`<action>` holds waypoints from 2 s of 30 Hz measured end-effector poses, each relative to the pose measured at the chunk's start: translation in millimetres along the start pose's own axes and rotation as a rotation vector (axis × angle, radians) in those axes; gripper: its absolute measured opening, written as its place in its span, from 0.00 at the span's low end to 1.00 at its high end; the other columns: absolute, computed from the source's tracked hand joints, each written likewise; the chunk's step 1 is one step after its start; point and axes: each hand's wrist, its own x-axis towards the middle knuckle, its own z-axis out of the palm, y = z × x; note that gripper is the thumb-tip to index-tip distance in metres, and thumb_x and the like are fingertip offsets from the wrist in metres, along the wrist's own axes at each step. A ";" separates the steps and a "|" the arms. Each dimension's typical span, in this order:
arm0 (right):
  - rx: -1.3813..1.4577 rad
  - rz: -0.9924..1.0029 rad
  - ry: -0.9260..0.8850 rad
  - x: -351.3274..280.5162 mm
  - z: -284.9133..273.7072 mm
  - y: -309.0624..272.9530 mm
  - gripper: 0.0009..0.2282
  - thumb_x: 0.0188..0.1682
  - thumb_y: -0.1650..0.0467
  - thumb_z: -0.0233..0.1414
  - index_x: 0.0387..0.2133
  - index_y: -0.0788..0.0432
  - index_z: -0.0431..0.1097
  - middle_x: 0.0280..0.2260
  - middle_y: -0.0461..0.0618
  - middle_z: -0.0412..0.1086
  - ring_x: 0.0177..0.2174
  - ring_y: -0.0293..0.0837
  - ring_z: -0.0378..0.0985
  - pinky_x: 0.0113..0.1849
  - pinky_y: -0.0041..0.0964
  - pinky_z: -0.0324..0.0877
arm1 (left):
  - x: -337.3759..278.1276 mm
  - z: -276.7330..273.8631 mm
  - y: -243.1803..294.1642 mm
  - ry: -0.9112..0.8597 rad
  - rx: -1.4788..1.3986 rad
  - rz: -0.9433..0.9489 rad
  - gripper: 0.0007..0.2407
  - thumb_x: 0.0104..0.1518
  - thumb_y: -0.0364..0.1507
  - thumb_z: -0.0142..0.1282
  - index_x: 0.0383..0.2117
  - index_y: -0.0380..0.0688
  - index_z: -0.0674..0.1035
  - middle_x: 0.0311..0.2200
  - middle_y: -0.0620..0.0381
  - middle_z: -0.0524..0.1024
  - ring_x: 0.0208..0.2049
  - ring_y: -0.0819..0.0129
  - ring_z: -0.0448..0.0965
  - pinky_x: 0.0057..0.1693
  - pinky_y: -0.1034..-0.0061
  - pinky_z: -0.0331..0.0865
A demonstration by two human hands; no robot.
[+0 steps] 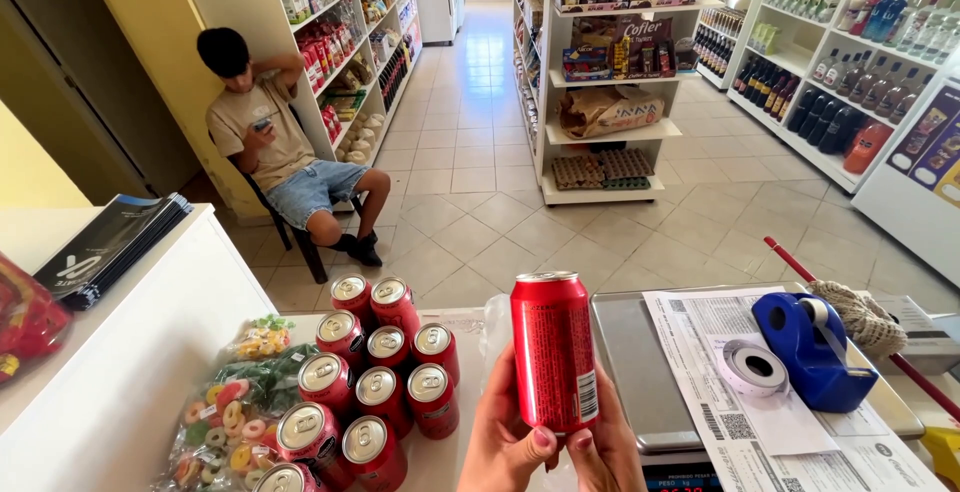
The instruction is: Organizing and bagging soda cans at a grocery store checkout counter
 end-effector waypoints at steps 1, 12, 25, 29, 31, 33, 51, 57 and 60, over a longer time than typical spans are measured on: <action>0.000 -0.001 0.000 0.0 -0.3 0.5 0.45 0.42 0.42 0.50 0.67 0.60 0.53 0.33 0.55 0.78 0.18 0.41 0.70 0.20 0.36 0.74 | 0.1 -0.4 -0.5 -0.001 0.000 0.000 0.48 0.46 0.52 0.71 0.70 0.39 0.60 0.35 0.53 0.76 0.21 0.75 0.69 0.25 0.82 0.65; 0.011 -0.044 0.005 0.3 2.4 -0.9 0.44 0.44 0.43 0.50 0.66 0.61 0.54 0.27 0.53 0.77 0.17 0.40 0.70 0.19 0.34 0.73 | 0.5 0.3 -0.2 -0.003 -0.012 0.021 0.47 0.47 0.51 0.71 0.70 0.37 0.59 0.34 0.49 0.77 0.21 0.73 0.71 0.25 0.81 0.67; 0.037 -0.025 0.001 0.8 2.4 -0.1 0.44 0.43 0.43 0.51 0.66 0.62 0.55 0.30 0.55 0.78 0.17 0.40 0.68 0.18 0.34 0.71 | 0.6 0.3 0.0 -0.012 -0.021 0.026 0.46 0.48 0.49 0.71 0.70 0.38 0.59 0.34 0.50 0.76 0.20 0.72 0.70 0.25 0.81 0.67; 0.053 -0.051 0.006 1.1 3.7 -0.7 0.44 0.44 0.43 0.52 0.66 0.62 0.55 0.26 0.52 0.76 0.16 0.40 0.68 0.18 0.33 0.70 | 0.7 0.6 0.1 -0.013 -0.035 0.026 0.46 0.48 0.49 0.71 0.70 0.38 0.59 0.35 0.50 0.77 0.20 0.72 0.71 0.25 0.81 0.67; 0.055 -0.055 0.004 0.8 3.3 -0.1 0.44 0.44 0.44 0.52 0.66 0.63 0.56 0.25 0.52 0.75 0.16 0.40 0.68 0.18 0.33 0.70 | 0.4 0.3 -0.5 -0.015 -0.035 0.029 0.46 0.48 0.49 0.71 0.70 0.37 0.58 0.35 0.50 0.77 0.20 0.72 0.71 0.25 0.81 0.67; 0.067 -0.042 0.005 0.8 3.0 0.0 0.44 0.44 0.44 0.53 0.66 0.63 0.55 0.27 0.54 0.76 0.17 0.40 0.67 0.19 0.33 0.70 | 0.2 -0.8 -1.8 -0.015 -0.039 0.027 0.46 0.49 0.48 0.71 0.71 0.38 0.58 0.35 0.49 0.76 0.20 0.72 0.70 0.25 0.80 0.67; 0.465 0.284 0.110 -31.1 -28.5 102.3 0.37 0.44 0.53 0.50 0.68 0.53 0.54 0.48 0.71 0.78 0.22 0.56 0.81 0.22 0.36 0.72 | -13.7 -19.2 -1.0 -0.171 0.065 0.256 0.34 0.68 0.42 0.44 0.73 0.41 0.42 0.68 0.47 0.60 0.33 0.79 0.62 0.47 0.85 0.59; 0.933 0.673 -0.351 -17.9 -55.9 76.4 0.34 0.43 0.56 0.57 0.61 0.63 0.62 0.53 0.68 0.72 0.49 0.68 0.78 0.51 0.52 0.71 | -19.4 -6.0 8.1 -0.102 -0.124 0.261 0.33 0.69 0.39 0.56 0.72 0.41 0.49 0.67 0.35 0.62 0.67 0.47 0.66 0.69 0.56 0.61; 0.685 0.563 -0.380 -10.1 -41.0 42.9 0.31 0.48 0.57 0.50 0.56 0.72 0.64 0.36 0.72 0.75 0.34 0.60 0.81 0.24 0.41 0.70 | -26.5 -18.5 29.9 0.021 0.000 0.115 0.34 0.44 0.35 0.77 0.54 0.25 0.73 0.48 0.34 0.81 0.39 0.50 0.84 0.34 0.66 0.82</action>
